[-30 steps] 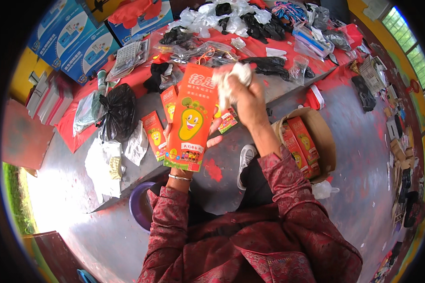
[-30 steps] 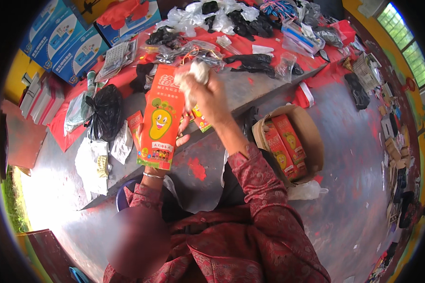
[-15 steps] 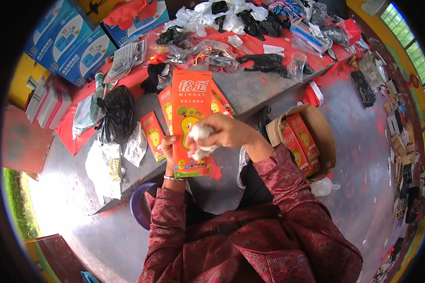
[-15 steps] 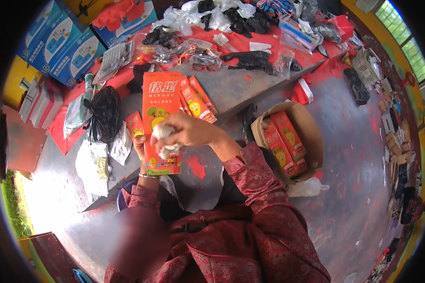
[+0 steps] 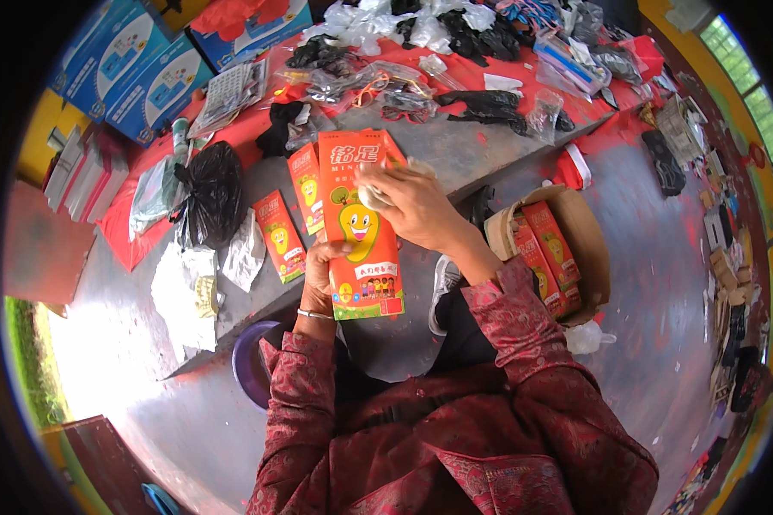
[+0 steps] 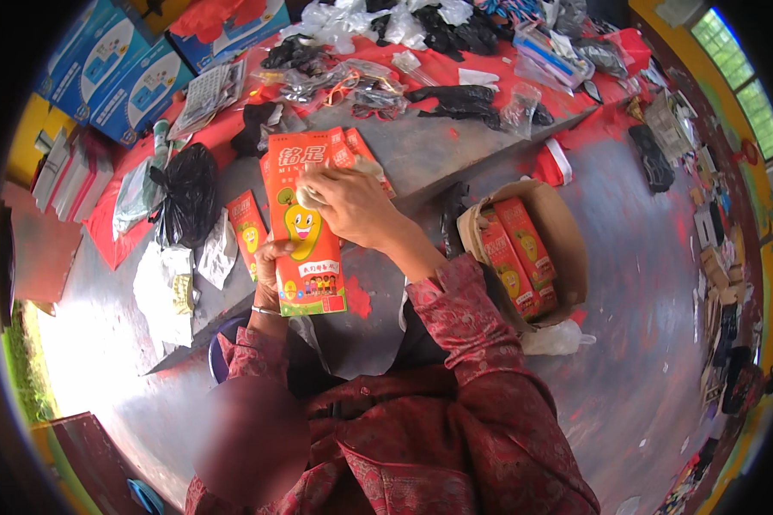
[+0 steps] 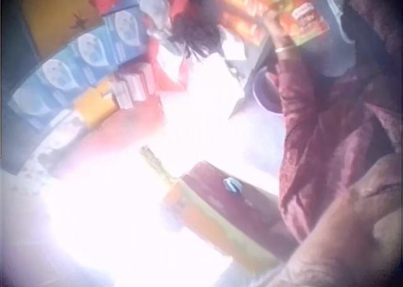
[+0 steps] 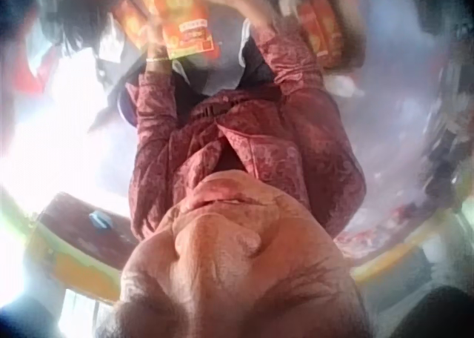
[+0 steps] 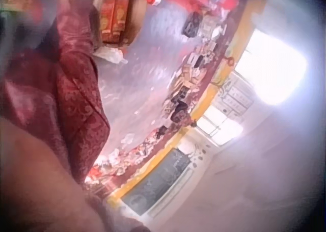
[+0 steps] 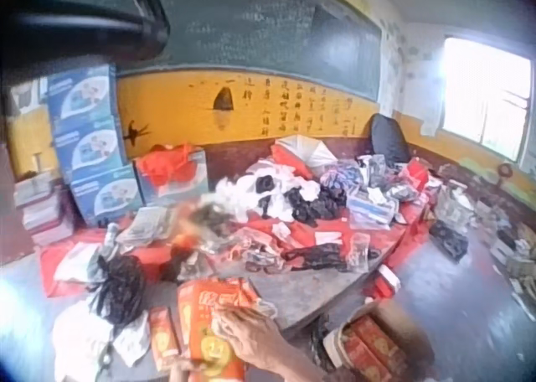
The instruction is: The person wipes the surface of several orange boxes with a white cloth, then places them into a cardboard box. The person also washes the cloth in a purple bowl of water and wrings it out before continuing to wipe more boxes.
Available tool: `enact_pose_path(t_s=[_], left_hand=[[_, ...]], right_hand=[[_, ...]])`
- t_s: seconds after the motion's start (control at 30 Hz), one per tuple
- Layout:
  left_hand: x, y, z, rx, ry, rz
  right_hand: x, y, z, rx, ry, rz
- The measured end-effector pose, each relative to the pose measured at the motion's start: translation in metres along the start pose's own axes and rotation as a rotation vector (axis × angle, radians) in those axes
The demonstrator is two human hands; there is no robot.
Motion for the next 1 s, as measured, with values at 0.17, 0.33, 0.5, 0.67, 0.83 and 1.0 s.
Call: enact_pose_path(t_s=[0.17,0.33,0.5,0.67,0.83,1.0], left_hand=[[-0.001,0.008,-0.003,0.093,0.029,-0.070],[0.009,0.023,-0.001,0.080,-0.142,-0.294],[0.001,-0.022,-0.003,-0.035,0.040,-0.035],[-0.019,-0.008,0.003,0.082,0.197,0.142],[-0.032,-0.008,-0.007,-0.086,0.342,0.102],[-0.051,-0.004,-0.004,-0.063,0.447,0.014]], right_hand=[[-0.027,-0.048,0.003,-0.383,0.314,-0.891],[-0.006,-0.020,-0.025,-0.229,0.092,-0.046],[0.009,0.046,-0.017,0.209,0.097,-0.047],[-0.010,0.019,-0.012,-0.073,0.407,-1.250],[0.017,-0.002,-0.010,-0.158,0.181,-0.873],[0.057,0.078,0.015,0.381,-0.053,-0.334]])
Point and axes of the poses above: each hand's wrist, its own z-axis away from the middle knuckle, its own y-axis out of the palm, x = y × z, the point moved 4 cm from there along -z, towards the middle knuckle, and after that the axes turned 8 degrees about x, right-handed, at the moved point
